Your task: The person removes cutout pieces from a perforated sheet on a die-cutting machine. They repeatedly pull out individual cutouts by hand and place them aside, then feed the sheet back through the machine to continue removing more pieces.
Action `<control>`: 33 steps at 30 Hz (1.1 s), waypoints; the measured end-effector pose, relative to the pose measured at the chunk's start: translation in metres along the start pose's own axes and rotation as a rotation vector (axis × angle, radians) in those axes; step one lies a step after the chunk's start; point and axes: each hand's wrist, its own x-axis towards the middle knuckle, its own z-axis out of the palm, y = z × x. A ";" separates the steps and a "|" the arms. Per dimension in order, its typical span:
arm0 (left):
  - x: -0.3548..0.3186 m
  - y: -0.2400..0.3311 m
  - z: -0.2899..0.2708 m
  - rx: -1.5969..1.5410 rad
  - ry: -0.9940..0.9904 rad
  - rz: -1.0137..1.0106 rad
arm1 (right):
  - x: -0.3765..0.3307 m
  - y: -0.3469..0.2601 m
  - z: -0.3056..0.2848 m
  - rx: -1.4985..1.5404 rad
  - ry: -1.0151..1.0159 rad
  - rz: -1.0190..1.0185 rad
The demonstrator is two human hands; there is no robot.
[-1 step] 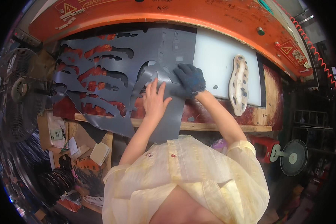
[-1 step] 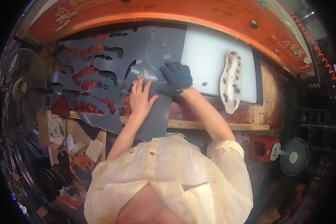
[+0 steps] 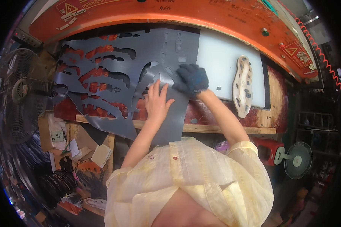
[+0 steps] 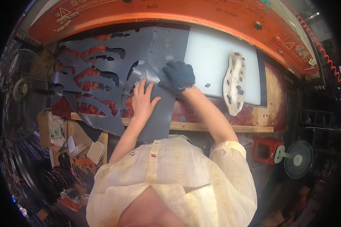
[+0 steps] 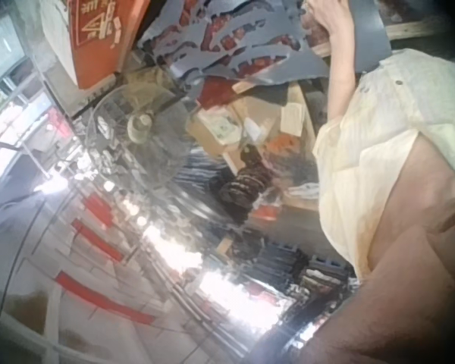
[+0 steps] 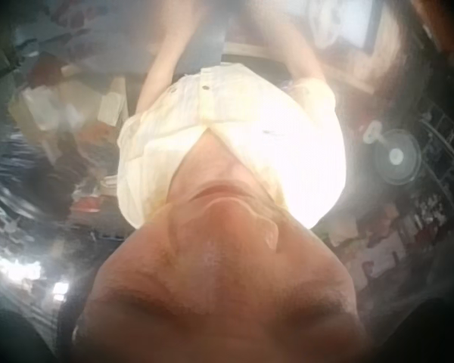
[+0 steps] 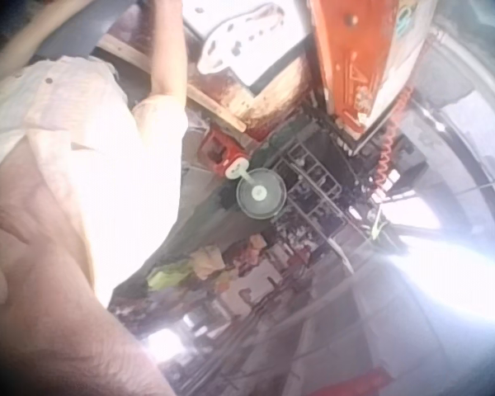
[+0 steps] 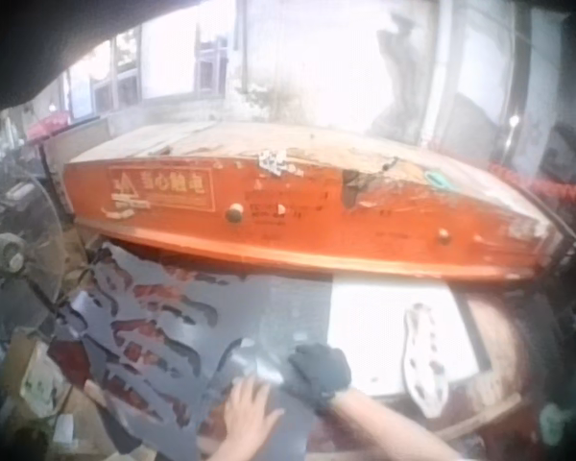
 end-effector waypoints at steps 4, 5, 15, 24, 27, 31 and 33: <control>-0.010 0.005 0.012 -0.044 0.093 -0.077 | 0.009 0.014 0.034 -0.055 -0.111 -0.110; -0.012 0.006 0.015 -0.099 0.101 -0.124 | 0.012 0.020 0.033 0.023 -0.134 -0.042; -0.048 -0.032 -0.035 -0.337 0.364 -0.037 | 0.090 0.059 -0.053 -0.110 0.295 -0.124; 0.093 -0.001 -0.076 -1.475 -0.011 -0.749 | 0.025 -0.027 -0.044 0.250 0.172 -0.044; 0.139 0.021 -0.030 -1.644 -0.278 -0.691 | 0.005 -0.026 -0.034 0.188 0.120 -0.130; 0.145 0.020 0.011 -1.899 -0.341 -0.647 | -0.020 -0.001 -0.031 0.535 0.443 0.336; 0.139 0.017 0.020 -1.878 -0.288 -0.676 | -0.016 0.039 -0.041 1.307 0.386 1.158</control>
